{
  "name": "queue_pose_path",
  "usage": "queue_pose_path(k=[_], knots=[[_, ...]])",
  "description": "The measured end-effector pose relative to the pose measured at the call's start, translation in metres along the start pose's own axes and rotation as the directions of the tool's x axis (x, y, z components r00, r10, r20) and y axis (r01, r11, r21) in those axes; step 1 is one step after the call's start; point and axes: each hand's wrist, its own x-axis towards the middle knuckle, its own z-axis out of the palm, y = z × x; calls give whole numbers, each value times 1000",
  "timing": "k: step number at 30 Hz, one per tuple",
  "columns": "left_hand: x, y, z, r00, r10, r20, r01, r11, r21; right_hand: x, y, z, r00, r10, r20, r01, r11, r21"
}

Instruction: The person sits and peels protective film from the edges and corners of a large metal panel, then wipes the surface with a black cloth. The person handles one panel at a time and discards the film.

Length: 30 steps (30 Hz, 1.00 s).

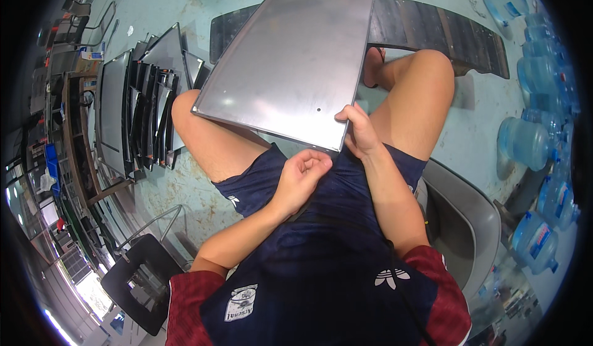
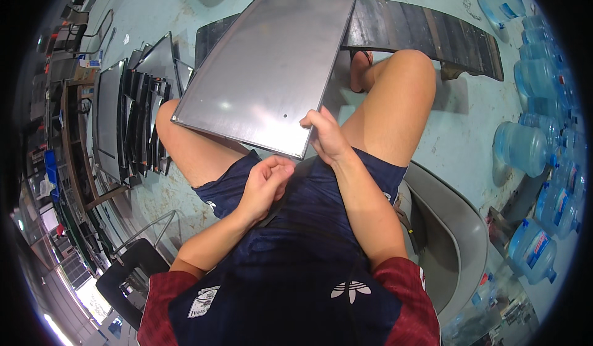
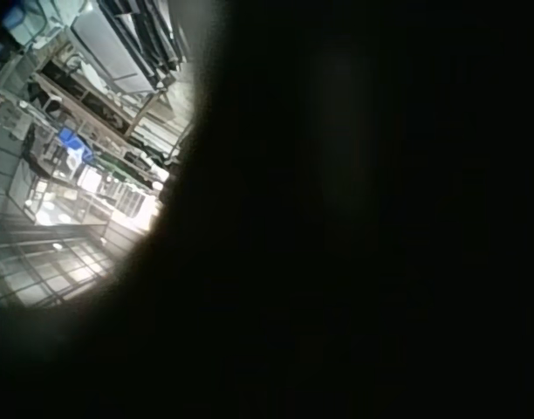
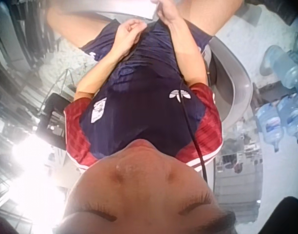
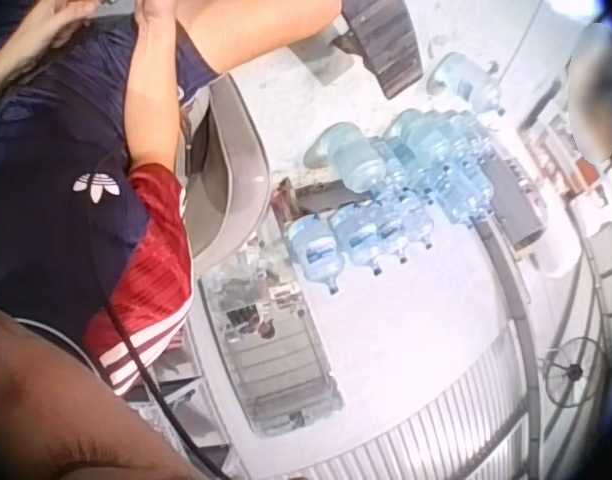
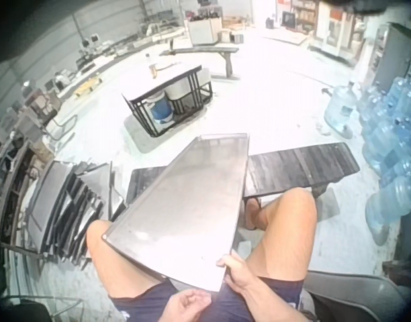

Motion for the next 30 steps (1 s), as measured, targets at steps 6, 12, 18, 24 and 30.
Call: queue_pose_path(k=[6, 12, 18, 24, 30], knots=[[14, -12, 7, 995, -11, -96, -8, 981, -194, -1, -1, 1, 1000, -4, -7, 4, 1000, -8], [15, -15, 10, 988, 15, -151, -41, 984, -173, 0, 0, 0, 1000, -3, -12, 3, 1000, 3], [17, -18, 10, 986, 18, -163, -47, 984, -171, 1, 3, -5, 1000, 12, -5, -11, 1000, 11], [16, -17, 11, 989, 8, -151, -40, 977, -211, 2, 3, -4, 1000, 10, 3, -10, 1000, 13], [15, -16, 13, 986, 6, -167, -39, 980, -194, 0, 1, -2, 1000, 9, 9, -9, 1000, 1]])
